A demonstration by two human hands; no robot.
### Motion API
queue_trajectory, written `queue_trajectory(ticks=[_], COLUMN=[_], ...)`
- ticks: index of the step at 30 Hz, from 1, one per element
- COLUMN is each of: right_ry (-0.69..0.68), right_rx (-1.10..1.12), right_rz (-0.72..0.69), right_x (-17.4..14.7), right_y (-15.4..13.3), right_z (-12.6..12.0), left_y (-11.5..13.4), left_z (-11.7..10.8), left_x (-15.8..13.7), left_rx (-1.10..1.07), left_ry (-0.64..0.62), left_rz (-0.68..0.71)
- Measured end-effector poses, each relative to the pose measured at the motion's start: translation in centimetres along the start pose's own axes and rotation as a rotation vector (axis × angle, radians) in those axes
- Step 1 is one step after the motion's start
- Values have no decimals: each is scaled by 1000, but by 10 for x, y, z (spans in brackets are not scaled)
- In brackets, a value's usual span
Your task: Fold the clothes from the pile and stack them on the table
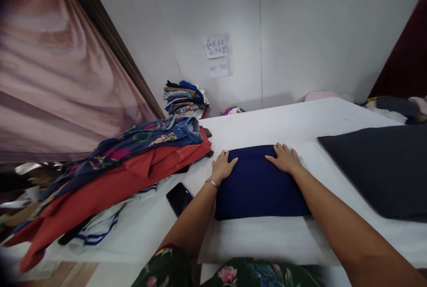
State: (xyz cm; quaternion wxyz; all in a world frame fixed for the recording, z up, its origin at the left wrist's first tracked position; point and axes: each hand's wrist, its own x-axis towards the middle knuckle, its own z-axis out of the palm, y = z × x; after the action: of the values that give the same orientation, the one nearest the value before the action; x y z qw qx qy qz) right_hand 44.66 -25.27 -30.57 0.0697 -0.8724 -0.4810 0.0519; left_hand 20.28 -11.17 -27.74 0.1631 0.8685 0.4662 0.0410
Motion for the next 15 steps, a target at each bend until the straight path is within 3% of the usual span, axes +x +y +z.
queue_trajectory(ticks=[9,15], right_ry=[-18,217], right_rx=[32,-14], right_rz=[7,-72], right_x=[-5,-58], right_y=[-7,-8], right_z=[-19,-18], left_y=[-1,0], left_z=[3,5], left_x=[2,2], left_rx=[-4,-17], left_ry=[8,3], left_rz=[-2,-3])
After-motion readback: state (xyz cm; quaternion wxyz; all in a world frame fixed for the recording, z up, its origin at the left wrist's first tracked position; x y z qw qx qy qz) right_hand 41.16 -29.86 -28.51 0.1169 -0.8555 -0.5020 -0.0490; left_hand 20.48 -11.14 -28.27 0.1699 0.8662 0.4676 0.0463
